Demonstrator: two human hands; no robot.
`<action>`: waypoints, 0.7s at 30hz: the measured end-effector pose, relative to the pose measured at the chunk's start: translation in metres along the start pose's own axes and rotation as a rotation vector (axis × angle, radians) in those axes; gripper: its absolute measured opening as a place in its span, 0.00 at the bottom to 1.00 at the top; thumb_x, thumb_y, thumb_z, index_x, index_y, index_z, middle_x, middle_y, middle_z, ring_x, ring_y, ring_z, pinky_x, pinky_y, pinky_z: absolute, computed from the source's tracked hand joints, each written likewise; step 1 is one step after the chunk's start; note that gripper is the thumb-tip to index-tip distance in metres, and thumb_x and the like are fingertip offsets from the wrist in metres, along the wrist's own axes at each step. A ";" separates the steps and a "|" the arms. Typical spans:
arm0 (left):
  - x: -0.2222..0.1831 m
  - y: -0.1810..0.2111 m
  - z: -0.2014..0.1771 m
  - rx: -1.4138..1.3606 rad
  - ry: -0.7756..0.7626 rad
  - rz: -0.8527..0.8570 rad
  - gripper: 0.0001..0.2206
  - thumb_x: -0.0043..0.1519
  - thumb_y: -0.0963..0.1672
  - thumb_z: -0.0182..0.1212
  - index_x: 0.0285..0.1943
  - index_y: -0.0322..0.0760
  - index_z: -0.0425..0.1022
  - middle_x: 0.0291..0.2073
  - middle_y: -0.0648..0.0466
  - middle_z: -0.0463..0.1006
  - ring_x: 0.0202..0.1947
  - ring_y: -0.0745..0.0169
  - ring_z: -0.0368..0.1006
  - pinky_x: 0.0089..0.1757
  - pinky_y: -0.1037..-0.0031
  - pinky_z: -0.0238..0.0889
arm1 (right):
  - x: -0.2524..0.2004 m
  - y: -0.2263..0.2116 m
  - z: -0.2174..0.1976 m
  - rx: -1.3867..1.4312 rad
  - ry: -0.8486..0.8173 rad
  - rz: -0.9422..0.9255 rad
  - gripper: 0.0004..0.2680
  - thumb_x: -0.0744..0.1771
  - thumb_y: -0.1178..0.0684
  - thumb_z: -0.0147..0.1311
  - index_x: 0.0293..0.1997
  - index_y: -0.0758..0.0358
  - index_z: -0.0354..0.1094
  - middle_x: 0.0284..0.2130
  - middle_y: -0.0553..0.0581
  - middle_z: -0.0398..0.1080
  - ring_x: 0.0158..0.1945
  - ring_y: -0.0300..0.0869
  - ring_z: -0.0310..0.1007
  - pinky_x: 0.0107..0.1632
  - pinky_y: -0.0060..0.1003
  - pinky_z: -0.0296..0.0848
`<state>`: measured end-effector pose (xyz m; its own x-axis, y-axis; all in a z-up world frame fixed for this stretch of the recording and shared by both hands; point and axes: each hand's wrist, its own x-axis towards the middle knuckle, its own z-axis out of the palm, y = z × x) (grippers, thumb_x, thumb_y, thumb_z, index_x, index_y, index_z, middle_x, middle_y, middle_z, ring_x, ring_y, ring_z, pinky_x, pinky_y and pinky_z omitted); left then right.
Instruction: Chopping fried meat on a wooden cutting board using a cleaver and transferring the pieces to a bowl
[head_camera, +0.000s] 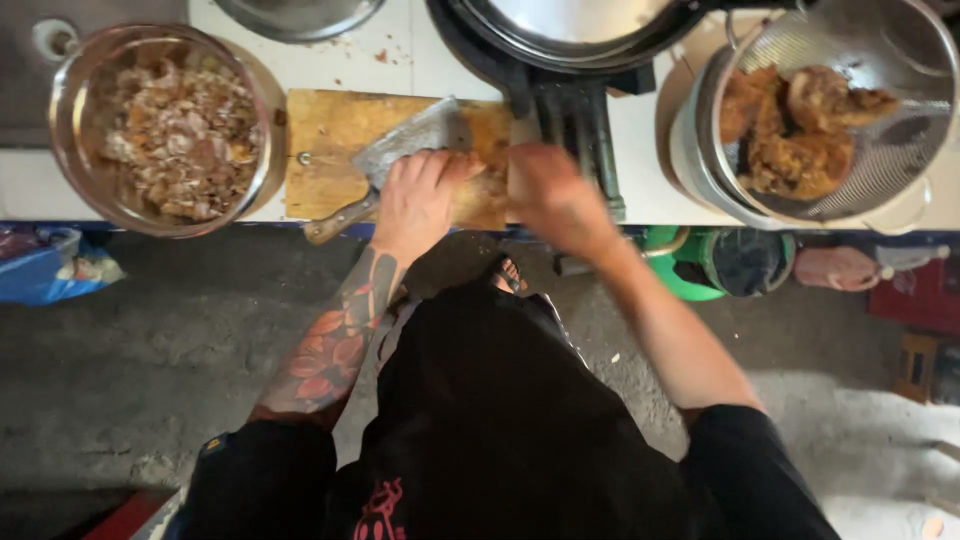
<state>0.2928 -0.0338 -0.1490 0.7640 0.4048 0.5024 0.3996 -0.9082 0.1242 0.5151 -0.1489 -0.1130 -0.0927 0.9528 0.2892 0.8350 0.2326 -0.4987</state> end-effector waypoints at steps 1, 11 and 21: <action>-0.008 -0.005 0.000 0.004 -0.006 -0.011 0.16 0.58 0.43 0.61 0.57 0.40 0.75 0.49 0.49 0.72 0.52 0.49 0.69 0.46 0.62 0.64 | 0.006 -0.001 0.023 0.010 -0.008 -0.005 0.25 0.62 0.52 0.68 0.63 0.70 0.65 0.51 0.73 0.69 0.55 0.66 0.69 0.58 0.56 0.70; -0.074 -0.053 -0.039 0.172 -0.336 -0.327 0.31 0.52 0.51 0.71 0.63 0.37 0.70 0.48 0.44 0.75 0.47 0.45 0.74 0.45 0.55 0.67 | 0.024 0.010 0.103 0.014 0.066 0.152 0.24 0.62 0.46 0.70 0.62 0.55 0.64 0.45 0.60 0.72 0.49 0.56 0.77 0.51 0.47 0.77; -0.090 -0.114 -0.069 0.115 -0.280 -0.227 0.22 0.65 0.52 0.61 0.58 0.33 0.69 0.37 0.50 0.69 0.36 0.50 0.73 0.32 0.65 0.72 | 0.071 -0.040 0.099 0.302 0.249 0.580 0.20 0.62 0.55 0.68 0.59 0.61 0.68 0.45 0.73 0.71 0.44 0.66 0.78 0.43 0.46 0.81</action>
<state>0.1436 0.0257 -0.1491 0.7517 0.6224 0.2180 0.6169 -0.7805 0.1009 0.4218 -0.0708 -0.1535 0.4800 0.8746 0.0683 0.5209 -0.2215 -0.8244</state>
